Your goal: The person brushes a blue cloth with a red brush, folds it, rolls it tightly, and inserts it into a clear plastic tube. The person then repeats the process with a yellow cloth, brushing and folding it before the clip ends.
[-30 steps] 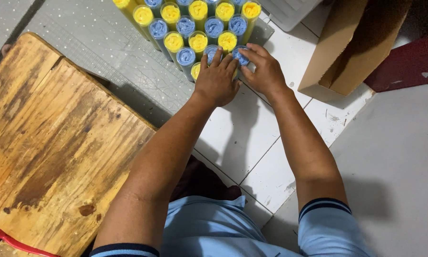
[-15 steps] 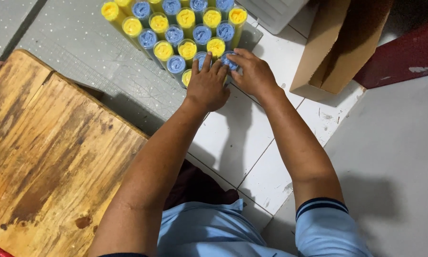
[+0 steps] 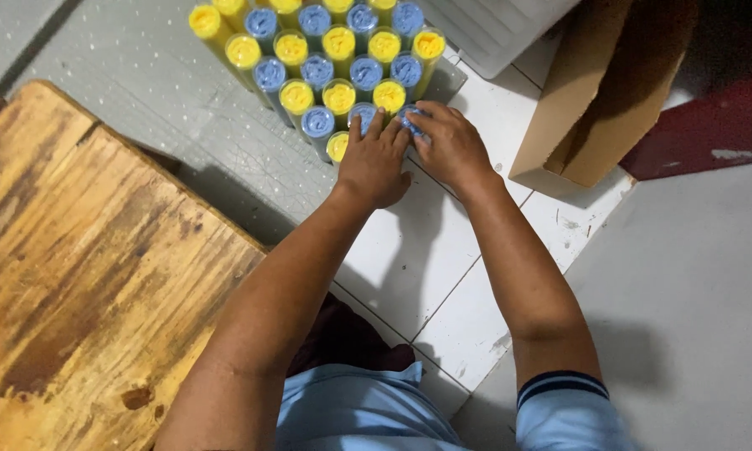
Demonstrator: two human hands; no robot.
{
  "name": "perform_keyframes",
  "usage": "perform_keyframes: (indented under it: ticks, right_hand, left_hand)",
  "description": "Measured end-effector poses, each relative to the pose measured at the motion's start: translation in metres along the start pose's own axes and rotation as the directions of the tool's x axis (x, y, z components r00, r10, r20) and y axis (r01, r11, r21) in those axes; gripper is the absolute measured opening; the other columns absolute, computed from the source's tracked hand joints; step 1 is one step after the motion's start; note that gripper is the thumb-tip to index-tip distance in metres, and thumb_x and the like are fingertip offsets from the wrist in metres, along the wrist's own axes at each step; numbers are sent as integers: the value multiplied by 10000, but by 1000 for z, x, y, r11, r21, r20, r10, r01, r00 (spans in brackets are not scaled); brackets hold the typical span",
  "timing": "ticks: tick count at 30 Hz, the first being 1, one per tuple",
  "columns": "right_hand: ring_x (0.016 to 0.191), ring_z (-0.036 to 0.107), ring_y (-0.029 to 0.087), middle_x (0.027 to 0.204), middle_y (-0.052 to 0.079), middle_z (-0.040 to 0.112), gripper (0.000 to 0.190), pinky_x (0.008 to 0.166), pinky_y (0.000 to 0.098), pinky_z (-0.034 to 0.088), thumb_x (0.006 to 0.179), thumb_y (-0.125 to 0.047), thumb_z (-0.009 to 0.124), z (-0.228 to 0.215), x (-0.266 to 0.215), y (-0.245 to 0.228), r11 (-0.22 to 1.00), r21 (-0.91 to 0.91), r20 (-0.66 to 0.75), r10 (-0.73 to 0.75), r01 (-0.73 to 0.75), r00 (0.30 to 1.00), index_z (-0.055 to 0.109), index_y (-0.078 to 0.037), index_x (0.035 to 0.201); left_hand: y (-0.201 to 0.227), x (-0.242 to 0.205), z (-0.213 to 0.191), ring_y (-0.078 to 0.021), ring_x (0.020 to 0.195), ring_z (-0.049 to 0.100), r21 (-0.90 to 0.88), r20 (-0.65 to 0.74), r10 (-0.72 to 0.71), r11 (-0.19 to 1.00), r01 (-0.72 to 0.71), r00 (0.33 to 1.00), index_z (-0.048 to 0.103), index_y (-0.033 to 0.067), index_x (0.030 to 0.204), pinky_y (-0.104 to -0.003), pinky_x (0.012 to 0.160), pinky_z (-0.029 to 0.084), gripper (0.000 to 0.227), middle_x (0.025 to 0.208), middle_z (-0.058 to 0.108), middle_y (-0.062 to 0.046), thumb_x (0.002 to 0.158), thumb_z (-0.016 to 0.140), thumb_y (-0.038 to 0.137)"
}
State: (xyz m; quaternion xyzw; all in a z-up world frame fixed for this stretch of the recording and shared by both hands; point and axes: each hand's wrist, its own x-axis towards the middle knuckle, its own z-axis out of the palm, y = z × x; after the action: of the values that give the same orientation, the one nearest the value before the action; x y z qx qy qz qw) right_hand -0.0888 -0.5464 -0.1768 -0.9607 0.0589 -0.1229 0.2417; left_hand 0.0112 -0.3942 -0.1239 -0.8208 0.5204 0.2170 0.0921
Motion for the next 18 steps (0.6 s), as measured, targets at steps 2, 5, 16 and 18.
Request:
perform_keyframes:
  ticks: [2, 5, 16, 18]
  right_hand:
    - [1180, 662, 374, 1275, 193, 671, 371, 1007, 450, 529, 862, -41, 735, 1, -1, 3, 1000, -6, -17, 23, -23, 1000, 749, -93, 1229]
    - [1185, 665, 380, 1272, 205, 675, 395, 998, 447, 538, 848, 5, 736, -6, 2, -7, 999, 21, 9, 46, -47, 999, 734, -67, 1236]
    - [1243, 613, 435, 1317, 247, 641, 446, 1030, 501, 515, 822, -18, 751, -9, -2, -9, 999, 26, -24, 21, -20, 999, 717, -60, 1264]
    - [1223, 619, 463, 1307, 270, 644, 403, 1007, 526, 521, 840, -32, 749, -17, -1, -11, 998, 53, -48, -31, 33, 998, 730, -54, 1242]
  left_hand:
    - [0, 1, -1, -327, 1562, 238, -4, -5, 7, 1000, -7, 1000, 360, 174, 1567, -600, 1225, 71, 737, 1656, 370, -87, 959, 575, 532]
    - [1, 1, -2, -335, 1565, 225, -27, 11, -4, 1000, 4, 1000, 359, 171, 1566, -614, 1227, 54, 741, 1658, 362, -101, 951, 600, 507]
    - [3, -24, -19, -343, 1580, 145, -62, -62, 1, 998, -4, 998, 449, 175, 1525, -602, 1255, 83, 721, 1646, 367, -119, 921, 660, 506]
    - [-1, -39, -26, -349, 1575, 169, -90, -104, -24, 996, 15, 994, 479, 166, 1497, -598, 1259, 120, 704, 1634, 379, -131, 909, 679, 497]
